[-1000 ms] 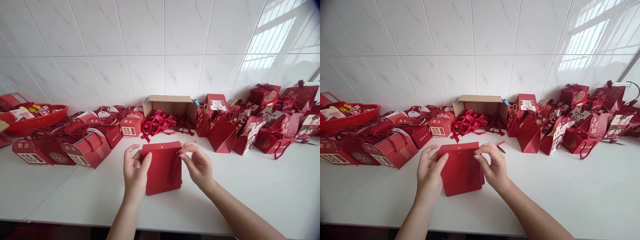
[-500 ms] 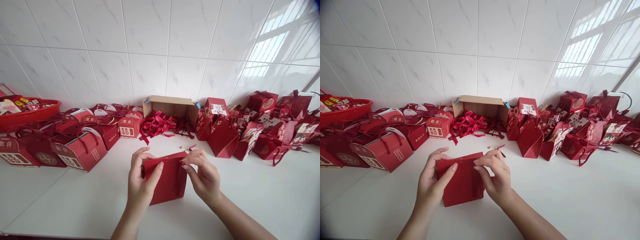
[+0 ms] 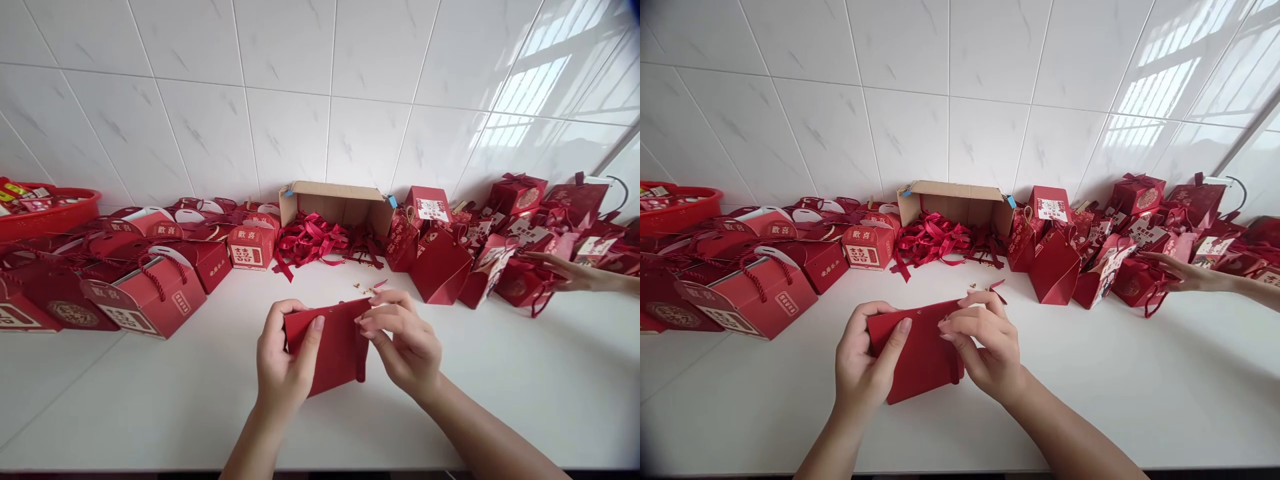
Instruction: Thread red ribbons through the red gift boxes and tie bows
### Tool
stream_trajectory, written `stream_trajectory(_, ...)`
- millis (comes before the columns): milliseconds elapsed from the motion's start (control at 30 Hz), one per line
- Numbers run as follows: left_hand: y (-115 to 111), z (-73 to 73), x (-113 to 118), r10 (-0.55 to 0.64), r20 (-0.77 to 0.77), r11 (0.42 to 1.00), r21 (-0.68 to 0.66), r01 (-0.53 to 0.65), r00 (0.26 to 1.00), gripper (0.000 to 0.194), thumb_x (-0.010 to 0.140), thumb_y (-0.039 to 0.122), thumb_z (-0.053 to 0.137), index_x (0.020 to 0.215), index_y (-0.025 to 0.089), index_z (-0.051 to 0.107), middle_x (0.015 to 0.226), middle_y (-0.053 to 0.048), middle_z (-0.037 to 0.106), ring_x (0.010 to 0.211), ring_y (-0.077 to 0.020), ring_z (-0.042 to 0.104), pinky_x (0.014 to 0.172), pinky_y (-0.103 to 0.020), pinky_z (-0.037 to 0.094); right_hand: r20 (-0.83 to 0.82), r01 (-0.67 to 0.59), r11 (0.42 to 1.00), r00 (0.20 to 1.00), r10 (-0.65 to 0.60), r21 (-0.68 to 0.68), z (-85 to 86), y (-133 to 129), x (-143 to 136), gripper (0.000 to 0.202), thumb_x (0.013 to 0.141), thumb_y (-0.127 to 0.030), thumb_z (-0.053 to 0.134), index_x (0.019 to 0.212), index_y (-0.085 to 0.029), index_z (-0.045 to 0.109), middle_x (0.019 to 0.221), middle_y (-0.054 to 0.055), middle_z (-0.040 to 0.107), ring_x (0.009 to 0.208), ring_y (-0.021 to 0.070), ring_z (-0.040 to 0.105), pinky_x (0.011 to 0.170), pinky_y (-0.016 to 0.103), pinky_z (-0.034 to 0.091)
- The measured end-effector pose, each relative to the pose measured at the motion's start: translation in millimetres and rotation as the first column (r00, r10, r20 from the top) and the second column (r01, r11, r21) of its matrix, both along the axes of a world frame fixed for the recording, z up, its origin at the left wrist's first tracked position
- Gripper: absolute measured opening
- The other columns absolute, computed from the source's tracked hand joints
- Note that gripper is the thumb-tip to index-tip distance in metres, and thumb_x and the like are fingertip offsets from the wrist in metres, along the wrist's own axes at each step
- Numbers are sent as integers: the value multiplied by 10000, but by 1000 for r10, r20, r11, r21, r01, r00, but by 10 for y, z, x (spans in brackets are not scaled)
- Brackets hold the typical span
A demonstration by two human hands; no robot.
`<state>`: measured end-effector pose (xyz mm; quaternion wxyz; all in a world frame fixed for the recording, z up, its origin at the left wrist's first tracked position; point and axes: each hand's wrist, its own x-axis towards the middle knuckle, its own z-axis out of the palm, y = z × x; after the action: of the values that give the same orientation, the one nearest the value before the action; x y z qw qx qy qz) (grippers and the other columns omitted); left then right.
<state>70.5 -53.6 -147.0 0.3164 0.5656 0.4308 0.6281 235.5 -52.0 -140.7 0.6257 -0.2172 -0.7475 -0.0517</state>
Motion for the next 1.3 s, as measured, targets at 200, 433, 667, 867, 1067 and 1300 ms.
stream_trajectory(200, 46, -66, -26, 46, -139, 983, 180, -20, 989, 165, 823, 280, 633, 966, 223, 573, 782, 10, 637, 613, -115, 597, 546, -204, 503, 64, 218, 972, 972, -224, 92, -41, -14, -15, 181, 816, -74, 611, 813, -243, 673, 1007, 66, 581, 1021, 235, 492, 881, 448, 462)
stream_trajectory(433, -6, -47, 24, 22, -162, 961, 275, 24, 987, 111, 841, 196, 610, 932, 219, 550, 739, 36, 619, 601, -87, 588, 537, -167, 480, 145, 117, 992, 983, -110, -43, -58, -25, -31, 128, 853, -111, 582, 868, -220, 646, 1173, 85, 533, 1148, 245, 480, 1025, 488, 365)
stream_trajectory(667, -66, -67, 70, -41, -210, 902, 413, 127, 977, 196, 840, 94, 569, 1000, 205, 553, 876, -7, 635, 773, -110, 616, 685, -199, 499, 90, 110, 990, 991, -102, -89, -10, -54, -8, 98, 868, -147, 575, 865, -215, 645, 1137, 92, 574, 1130, 243, 515, 1005, 471, 388)
stream_trajectory(867, -82, -91, 62, -86, -196, 891, 424, 163, 977, 228, 840, 76, 551, 1023, 211, 547, 897, -27, 643, 790, -139, 623, 670, -238, 513, 115, 101, 992, 989, -93, -72, 20, -67, 0, 94, 879, -175, 564, 875, -227, 643, 1033, 82, 612, 1028, 234, 556, 954, 477, 427)
stream_trajectory(1067, -100, -92, 61, -72, -191, 900, 411, 147, 979, 217, 841, 85, 552, 1016, 214, 548, 899, -26, 643, 792, -141, 625, 682, -247, 507, 77, 80, 993, 994, -73, -91, 7, -57, 6, 95, 869, -178, 575, 860, -235, 652, 1001, 79, 611, 1018, 245, 557, 940, 492, 440)
stream_trajectory(1300, -91, -122, 29, -189, -229, 858, 434, 274, 955, 259, 828, 46, 537, 1039, 195, 527, 882, -51, 612, 811, -155, 600, 705, -289, 514, 4, 3, 997, 1000, -3, -75, -44, -30, 2, 138, 834, -109, 596, 909, -225, 592, 968, 69, 594, 1006, 240, 578, 894, 480, 485)
